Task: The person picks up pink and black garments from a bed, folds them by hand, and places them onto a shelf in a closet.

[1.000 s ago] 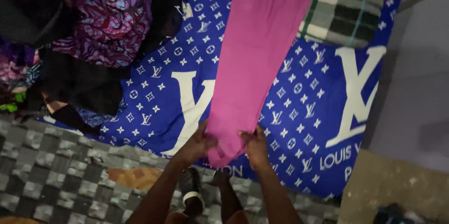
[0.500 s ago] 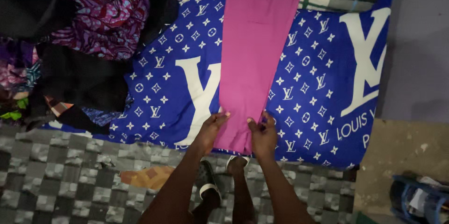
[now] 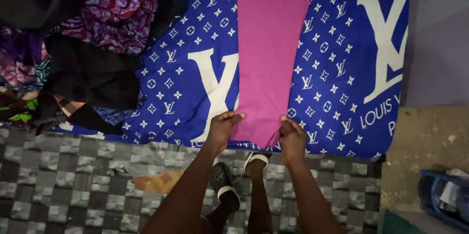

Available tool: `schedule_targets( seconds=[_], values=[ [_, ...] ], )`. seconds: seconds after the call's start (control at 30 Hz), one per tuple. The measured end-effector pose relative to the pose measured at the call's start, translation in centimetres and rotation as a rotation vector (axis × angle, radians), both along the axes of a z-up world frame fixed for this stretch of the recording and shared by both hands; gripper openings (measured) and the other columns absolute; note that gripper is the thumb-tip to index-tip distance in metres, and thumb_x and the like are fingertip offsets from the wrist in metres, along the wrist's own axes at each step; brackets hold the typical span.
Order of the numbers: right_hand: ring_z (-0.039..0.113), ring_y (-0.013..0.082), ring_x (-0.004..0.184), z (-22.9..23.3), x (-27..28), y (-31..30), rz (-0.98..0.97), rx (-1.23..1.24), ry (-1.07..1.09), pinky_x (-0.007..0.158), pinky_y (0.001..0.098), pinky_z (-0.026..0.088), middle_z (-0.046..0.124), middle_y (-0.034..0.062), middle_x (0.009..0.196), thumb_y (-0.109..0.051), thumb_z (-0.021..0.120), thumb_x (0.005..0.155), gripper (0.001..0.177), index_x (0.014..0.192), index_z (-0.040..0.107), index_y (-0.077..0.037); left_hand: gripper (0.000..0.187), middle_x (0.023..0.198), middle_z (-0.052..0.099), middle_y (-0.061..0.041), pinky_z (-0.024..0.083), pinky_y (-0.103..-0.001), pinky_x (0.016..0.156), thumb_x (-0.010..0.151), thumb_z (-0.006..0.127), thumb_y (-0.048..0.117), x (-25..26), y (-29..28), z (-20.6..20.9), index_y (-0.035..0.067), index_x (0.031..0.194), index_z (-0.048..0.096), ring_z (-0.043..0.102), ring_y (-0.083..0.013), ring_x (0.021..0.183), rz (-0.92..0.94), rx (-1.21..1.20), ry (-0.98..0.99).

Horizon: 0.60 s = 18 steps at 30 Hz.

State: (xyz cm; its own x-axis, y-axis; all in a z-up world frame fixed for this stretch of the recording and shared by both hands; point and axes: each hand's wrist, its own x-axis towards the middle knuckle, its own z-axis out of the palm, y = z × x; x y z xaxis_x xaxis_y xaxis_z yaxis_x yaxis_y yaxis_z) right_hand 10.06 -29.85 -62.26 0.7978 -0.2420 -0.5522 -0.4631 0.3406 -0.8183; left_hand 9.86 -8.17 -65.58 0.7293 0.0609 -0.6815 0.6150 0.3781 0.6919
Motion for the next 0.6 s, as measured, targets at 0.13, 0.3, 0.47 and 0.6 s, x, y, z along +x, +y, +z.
schedule_targets(
  seconds=[0.13, 0.3, 0.47, 0.6],
  values=[
    [0.059, 0.0167, 0.065, 0.9, -2.7, -0.3, 0.216, -0.306, 0.275, 0.065, 0.0331, 0.054, 0.066, 0.0058, 0.074, -0.045, 0.062, 0.097, 0.044, 0.09, 0.07, -0.003, 0.017, 0.084, 0.074, 0.001, 0.053, -0.027, 0.073, 0.082, 0.082, 0.02, -2.7, 1.2, 1.8, 0.006, 0.09, 0.076, 0.064, -0.008, 0.076, -0.012, -0.061, -0.105],
    [0.065, 0.0251, 0.069, -6.7, -12.5, -3.6, 0.208, 0.251, 0.421, 0.061, 0.0429, 0.053, 0.072, 0.0101, 0.081, -0.045, 0.059, 0.089, 0.043, 0.093, 0.074, -0.004, 0.014, 0.084, 0.073, -0.001, 0.056, -0.029, 0.073, 0.084, 0.078, 0.018, -11.0, 3.4, 1.7, 0.006, 0.09, 0.073, 0.066, -0.0124, 0.079, -0.29, 0.198, -0.108],
    [0.072, 0.0181, 0.085, -11.5, -16.2, -5.0, 0.556, -0.303, 0.175, 0.076, 0.0347, 0.058, 0.08, 0.0087, 0.093, -0.016, 0.073, 0.092, 0.016, 0.099, 0.078, -0.002, 0.016, 0.091, 0.077, -0.001, 0.055, -0.028, 0.079, 0.085, 0.082, 0.021, -13.1, 5.6, -0.7, 0.012, 0.097, 0.076, 0.071, -0.0111, 0.086, -0.542, 0.357, 0.13],
    [0.072, 0.0152, 0.081, -10.2, -7.0, -5.7, 0.611, -0.693, 0.045, 0.076, 0.033, 0.056, 0.082, 0.0041, 0.089, -0.01, 0.062, 0.095, 0.021, 0.107, 0.079, -0.01, 0.021, 0.095, 0.077, -0.01, 0.059, -0.035, 0.077, 0.09, 0.076, 0.024, -7.7, 5.9, -3.8, 0.007, 0.102, 0.072, 0.073, -0.0185, 0.087, -0.325, 0.328, -0.166]
  ],
)
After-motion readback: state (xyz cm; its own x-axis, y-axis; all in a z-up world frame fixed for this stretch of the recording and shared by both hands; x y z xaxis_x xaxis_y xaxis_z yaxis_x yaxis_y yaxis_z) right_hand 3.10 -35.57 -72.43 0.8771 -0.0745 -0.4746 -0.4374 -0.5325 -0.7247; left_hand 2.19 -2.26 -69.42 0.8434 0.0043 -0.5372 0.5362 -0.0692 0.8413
